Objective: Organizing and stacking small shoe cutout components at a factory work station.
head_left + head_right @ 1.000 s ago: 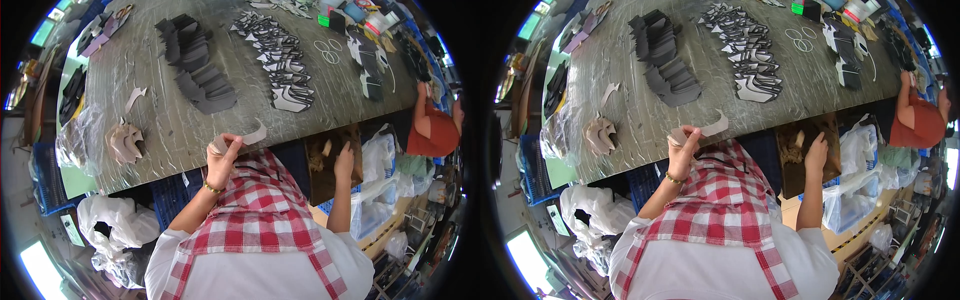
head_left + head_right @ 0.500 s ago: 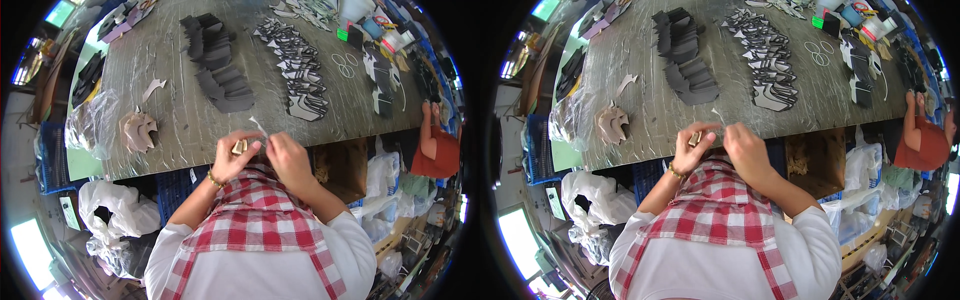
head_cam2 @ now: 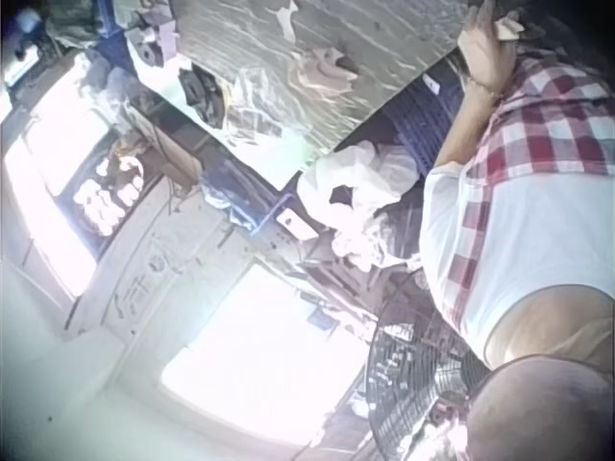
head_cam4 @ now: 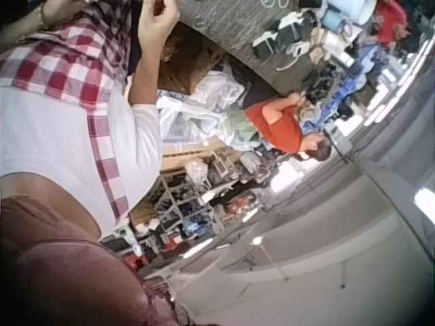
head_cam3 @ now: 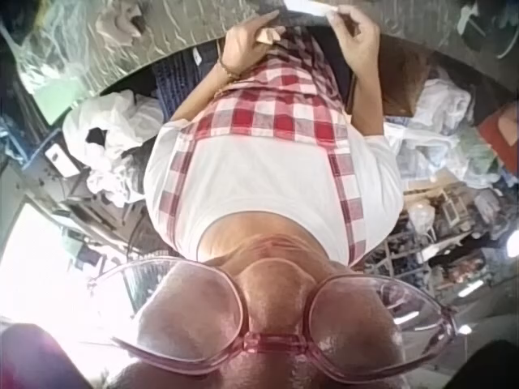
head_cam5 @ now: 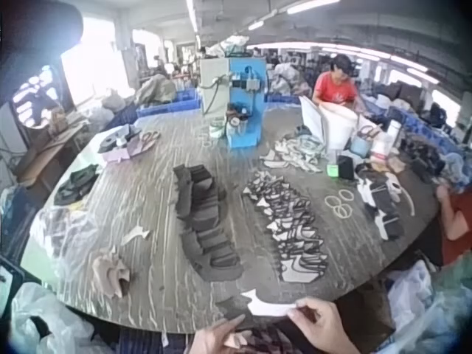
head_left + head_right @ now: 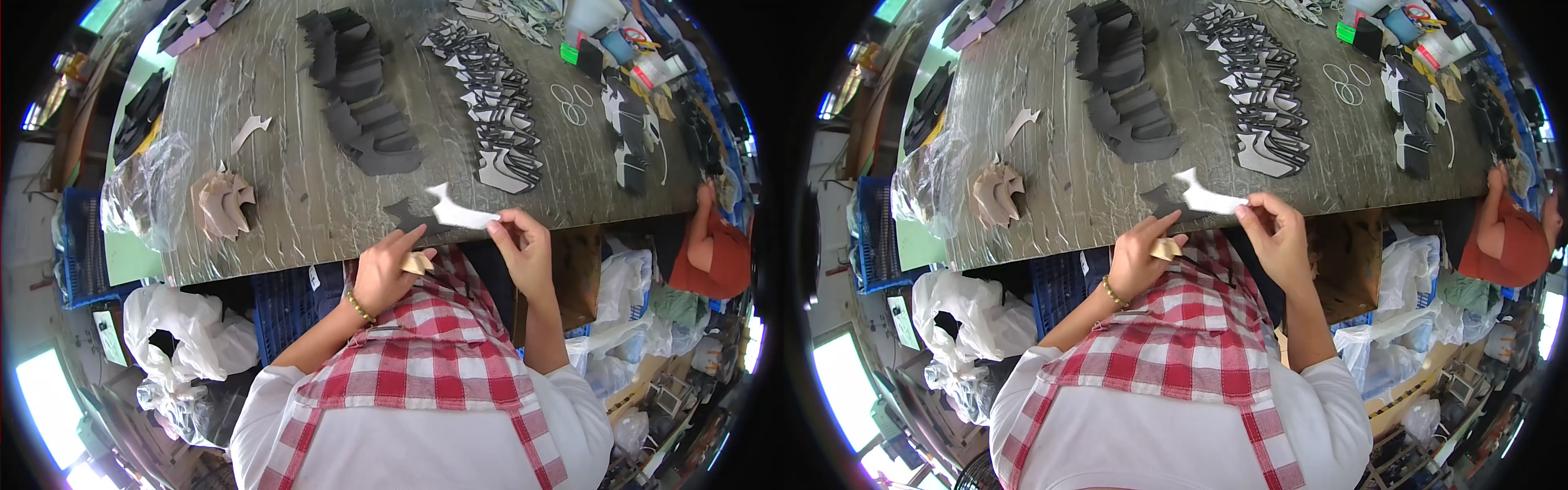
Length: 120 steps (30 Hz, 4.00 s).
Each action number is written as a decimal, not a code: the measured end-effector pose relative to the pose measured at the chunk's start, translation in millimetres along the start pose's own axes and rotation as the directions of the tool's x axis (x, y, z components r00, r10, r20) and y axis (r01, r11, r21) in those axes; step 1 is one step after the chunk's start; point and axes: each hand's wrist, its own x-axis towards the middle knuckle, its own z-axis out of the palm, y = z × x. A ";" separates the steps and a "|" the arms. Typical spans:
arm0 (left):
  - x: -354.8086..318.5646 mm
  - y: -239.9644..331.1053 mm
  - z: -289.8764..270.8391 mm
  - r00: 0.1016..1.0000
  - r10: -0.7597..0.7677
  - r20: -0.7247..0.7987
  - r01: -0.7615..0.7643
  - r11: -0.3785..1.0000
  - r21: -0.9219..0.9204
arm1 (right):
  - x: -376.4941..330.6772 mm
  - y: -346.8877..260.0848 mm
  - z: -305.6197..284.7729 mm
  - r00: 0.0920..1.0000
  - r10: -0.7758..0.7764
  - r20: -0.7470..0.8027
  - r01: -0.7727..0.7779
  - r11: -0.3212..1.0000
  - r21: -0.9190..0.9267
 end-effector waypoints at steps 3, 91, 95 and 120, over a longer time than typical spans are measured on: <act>-8.1 -1.7 -1.3 0.914 -0.390 0.107 0.374 0.715 -0.590 | -5.0 6.0 7.1 0.985 0.047 0.168 -0.089 0.964 0.251; 10.5 10.7 -2.2 0.882 -0.413 0.227 0.417 0.459 -0.784 | -15.6 25.9 -28.2 0.969 0.193 -0.156 -0.129 0.929 0.348; 12.1 10.9 -1.9 0.882 -0.426 0.199 0.405 0.473 -0.783 | -37.8 105.8 -115.6 0.854 0.107 -0.509 -0.295 0.906 -0.304; 42.4 2.0 -24.5 0.987 0.056 -0.153 -0.068 0.995 -0.073 | -0.9 -24.2 43.0 0.906 -0.398 0.143 0.399 0.692 -0.602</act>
